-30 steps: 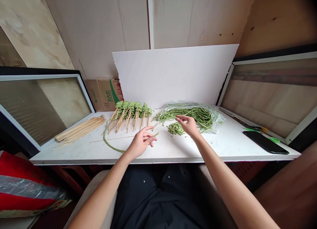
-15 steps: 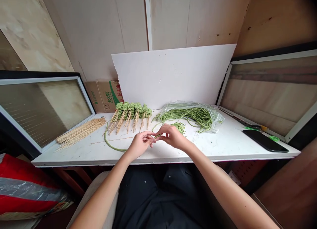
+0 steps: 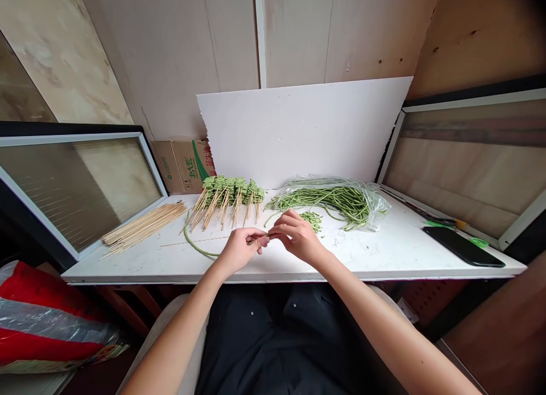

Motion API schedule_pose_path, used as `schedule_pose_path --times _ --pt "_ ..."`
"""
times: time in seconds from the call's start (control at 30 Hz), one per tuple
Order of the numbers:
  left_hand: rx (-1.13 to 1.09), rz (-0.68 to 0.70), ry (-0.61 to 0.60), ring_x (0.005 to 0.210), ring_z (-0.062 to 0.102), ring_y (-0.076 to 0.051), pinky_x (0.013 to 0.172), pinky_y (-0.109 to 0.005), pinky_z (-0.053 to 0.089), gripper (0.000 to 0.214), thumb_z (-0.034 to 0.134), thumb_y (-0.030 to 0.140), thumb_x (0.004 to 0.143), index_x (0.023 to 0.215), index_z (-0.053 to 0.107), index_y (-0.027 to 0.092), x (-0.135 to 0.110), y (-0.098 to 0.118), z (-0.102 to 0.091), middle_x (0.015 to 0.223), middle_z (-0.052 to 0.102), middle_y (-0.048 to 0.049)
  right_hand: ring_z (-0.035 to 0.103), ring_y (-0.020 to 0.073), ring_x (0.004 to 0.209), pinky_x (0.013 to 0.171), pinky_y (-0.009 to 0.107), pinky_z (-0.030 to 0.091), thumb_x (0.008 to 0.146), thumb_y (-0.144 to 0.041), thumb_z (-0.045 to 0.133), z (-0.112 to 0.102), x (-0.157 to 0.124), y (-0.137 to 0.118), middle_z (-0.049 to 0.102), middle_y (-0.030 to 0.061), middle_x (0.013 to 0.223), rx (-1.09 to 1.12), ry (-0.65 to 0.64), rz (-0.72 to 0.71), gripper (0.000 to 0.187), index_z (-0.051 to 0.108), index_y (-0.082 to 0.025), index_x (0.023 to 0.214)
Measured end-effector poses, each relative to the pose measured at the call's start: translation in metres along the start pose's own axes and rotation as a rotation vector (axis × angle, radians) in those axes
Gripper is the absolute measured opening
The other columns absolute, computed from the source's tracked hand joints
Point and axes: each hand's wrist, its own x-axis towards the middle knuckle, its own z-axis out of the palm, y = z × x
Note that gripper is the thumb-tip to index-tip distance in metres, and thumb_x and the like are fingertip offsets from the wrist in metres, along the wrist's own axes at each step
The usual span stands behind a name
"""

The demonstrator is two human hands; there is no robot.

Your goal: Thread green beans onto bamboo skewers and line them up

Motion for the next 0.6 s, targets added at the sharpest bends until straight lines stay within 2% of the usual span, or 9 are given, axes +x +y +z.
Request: schedule_pose_path --times 0.13,0.3,0.4,0.5,0.6 --pt "0.075 0.02 0.007 0.066 0.063 -0.015 0.069 -0.028 0.051 0.03 0.069 0.043 0.095 0.086 0.079 0.016 -0.001 0.006 -0.003 0.077 0.073 -0.0049 0.059 0.0243 0.09 0.072 0.037 0.052 0.099 -0.016 0.07 -0.001 0.0 0.001 0.074 0.0078 0.091 0.015 0.031 0.002 0.02 0.082 -0.028 0.11" --pt "0.034 0.051 0.009 0.062 0.058 -0.013 0.062 -0.026 0.048 0.031 0.069 0.043 0.096 0.092 0.081 0.015 -0.002 0.007 -0.002 0.076 0.072 -0.0044 0.062 0.025 0.094 0.079 0.04 0.055 0.098 -0.017 0.073 -0.001 0.001 -0.001 0.077 0.0066 0.091 0.102 0.041 -0.015 0.019 0.082 -0.028 0.11" --pt "0.051 0.088 0.022 0.06 0.057 -0.013 0.061 -0.025 0.047 0.031 0.068 0.042 0.097 0.087 0.081 0.015 -0.003 0.008 0.0 0.074 0.071 -0.0044 0.064 0.0248 0.093 0.08 0.04 0.056 0.099 -0.016 0.07 0.002 0.001 -0.004 0.078 0.0064 0.088 0.153 0.045 0.004 0.018 0.081 -0.027 0.106" --pt "0.066 0.162 0.041 0.059 0.057 -0.012 0.06 -0.025 0.047 0.033 0.067 0.039 0.097 0.079 0.08 0.015 -0.004 0.01 0.002 0.073 0.07 -0.0048 0.064 0.024 0.085 0.076 0.04 0.055 0.101 -0.015 0.064 0.008 0.002 -0.01 0.076 0.0061 0.081 0.223 0.112 0.072 0.021 0.082 -0.026 0.097" --pt "0.035 0.241 0.068 0.059 0.058 -0.012 0.059 -0.024 0.048 0.032 0.068 0.037 0.098 0.078 0.081 0.015 -0.004 0.011 0.006 0.071 0.069 -0.0049 0.064 0.0234 0.078 0.073 0.04 0.053 0.098 -0.022 0.07 0.015 0.001 -0.016 0.074 0.0053 0.074 0.345 0.235 0.208 0.018 0.082 -0.026 0.086"
